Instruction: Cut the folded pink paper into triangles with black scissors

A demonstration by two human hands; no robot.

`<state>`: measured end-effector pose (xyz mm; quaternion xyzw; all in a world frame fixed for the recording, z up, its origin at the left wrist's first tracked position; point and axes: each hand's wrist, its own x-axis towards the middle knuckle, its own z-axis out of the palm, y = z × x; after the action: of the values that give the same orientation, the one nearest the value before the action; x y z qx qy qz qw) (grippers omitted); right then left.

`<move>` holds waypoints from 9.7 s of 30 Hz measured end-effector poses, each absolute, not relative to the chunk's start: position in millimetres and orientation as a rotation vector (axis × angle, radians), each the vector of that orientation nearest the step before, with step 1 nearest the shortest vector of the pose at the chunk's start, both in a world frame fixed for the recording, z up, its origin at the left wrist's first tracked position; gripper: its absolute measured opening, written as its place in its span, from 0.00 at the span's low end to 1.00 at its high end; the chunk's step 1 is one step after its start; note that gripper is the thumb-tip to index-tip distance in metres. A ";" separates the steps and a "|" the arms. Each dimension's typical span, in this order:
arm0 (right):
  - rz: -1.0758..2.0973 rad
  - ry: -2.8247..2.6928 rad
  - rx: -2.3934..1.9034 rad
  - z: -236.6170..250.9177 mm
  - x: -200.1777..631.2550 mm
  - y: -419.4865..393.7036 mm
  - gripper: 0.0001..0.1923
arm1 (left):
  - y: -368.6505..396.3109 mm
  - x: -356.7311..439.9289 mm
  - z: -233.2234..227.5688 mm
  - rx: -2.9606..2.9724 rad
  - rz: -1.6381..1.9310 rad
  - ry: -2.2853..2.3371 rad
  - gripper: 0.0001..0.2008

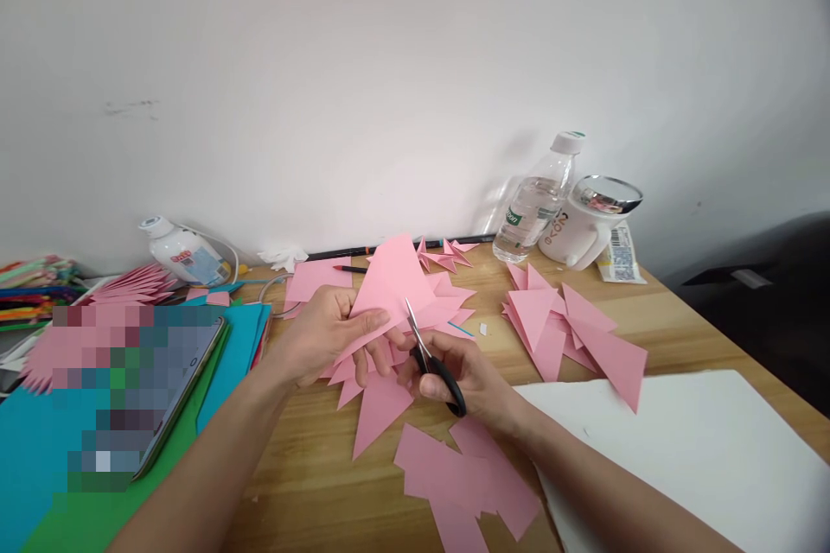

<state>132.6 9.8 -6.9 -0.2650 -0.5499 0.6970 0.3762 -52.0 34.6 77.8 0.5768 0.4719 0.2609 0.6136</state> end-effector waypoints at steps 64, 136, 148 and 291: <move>1.710 -1.402 -0.697 -11.5 127.5 8.6 0.10 | 36.7 -57.8 76.3 1.329 0.481 1.057 0.14; 1.754 -1.315 -0.810 -13.1 125.3 8.9 0.16 | 35.1 -55.3 77.4 1.179 0.410 0.995 0.15; 1.774 -1.314 -0.806 -14.6 124.0 7.5 0.17 | 39.1 -59.6 74.0 1.598 0.674 1.285 0.20; 1.709 -1.341 -0.913 -5.4 120.7 7.9 0.03 | 34.1 -47.0 66.0 1.628 0.617 1.249 0.17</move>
<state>120.7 7.9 -5.4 -0.3579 -0.5259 0.6702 0.3824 -47.0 34.1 66.0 0.6671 0.5118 0.2529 0.4787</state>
